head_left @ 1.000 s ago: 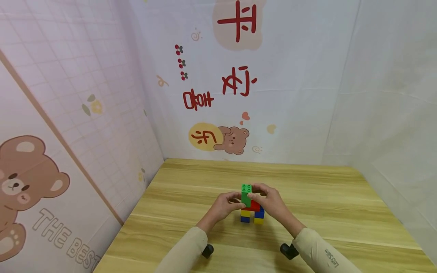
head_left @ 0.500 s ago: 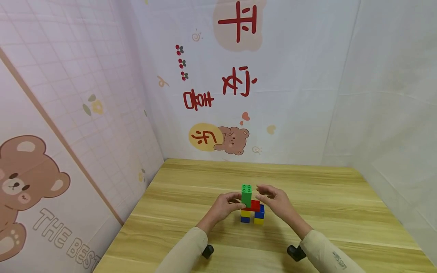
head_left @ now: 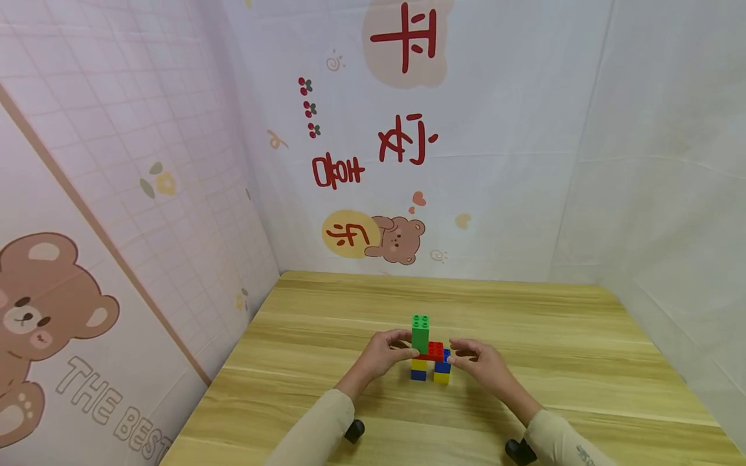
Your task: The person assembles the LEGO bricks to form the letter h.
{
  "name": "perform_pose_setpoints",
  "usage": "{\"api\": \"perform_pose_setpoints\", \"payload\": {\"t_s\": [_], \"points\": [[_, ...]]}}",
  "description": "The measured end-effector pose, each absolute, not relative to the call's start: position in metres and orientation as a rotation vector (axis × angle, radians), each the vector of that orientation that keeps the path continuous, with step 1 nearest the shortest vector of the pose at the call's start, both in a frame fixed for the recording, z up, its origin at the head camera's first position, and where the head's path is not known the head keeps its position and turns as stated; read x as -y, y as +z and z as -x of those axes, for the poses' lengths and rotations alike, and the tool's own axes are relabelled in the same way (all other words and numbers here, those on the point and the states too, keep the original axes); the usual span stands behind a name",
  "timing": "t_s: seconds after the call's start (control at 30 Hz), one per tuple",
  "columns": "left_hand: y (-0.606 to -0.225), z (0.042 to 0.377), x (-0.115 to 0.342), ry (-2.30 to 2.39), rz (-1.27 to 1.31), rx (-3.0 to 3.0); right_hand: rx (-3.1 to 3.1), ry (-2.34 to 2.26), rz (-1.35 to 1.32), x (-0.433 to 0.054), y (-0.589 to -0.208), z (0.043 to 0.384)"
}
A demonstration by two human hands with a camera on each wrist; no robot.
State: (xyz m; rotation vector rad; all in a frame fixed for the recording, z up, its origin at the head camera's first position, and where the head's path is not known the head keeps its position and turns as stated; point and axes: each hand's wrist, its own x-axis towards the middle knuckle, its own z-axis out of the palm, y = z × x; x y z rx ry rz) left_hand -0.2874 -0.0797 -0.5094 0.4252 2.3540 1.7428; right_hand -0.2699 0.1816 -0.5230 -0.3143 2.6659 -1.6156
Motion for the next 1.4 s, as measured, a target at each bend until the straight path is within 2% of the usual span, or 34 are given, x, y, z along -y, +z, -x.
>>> {"api": "perform_pose_setpoints", "payload": {"t_s": [0.63, 1.4], "points": [[-0.521, 0.285, 0.085, 1.662, -0.440, -2.408, -2.588, -1.643, 0.298, -0.180, -0.531, 0.267], [-0.531, 0.282, 0.078, 1.814, -0.484, -2.379, -2.581, -1.668, 0.295, -0.176, -0.533, 0.267]]}}
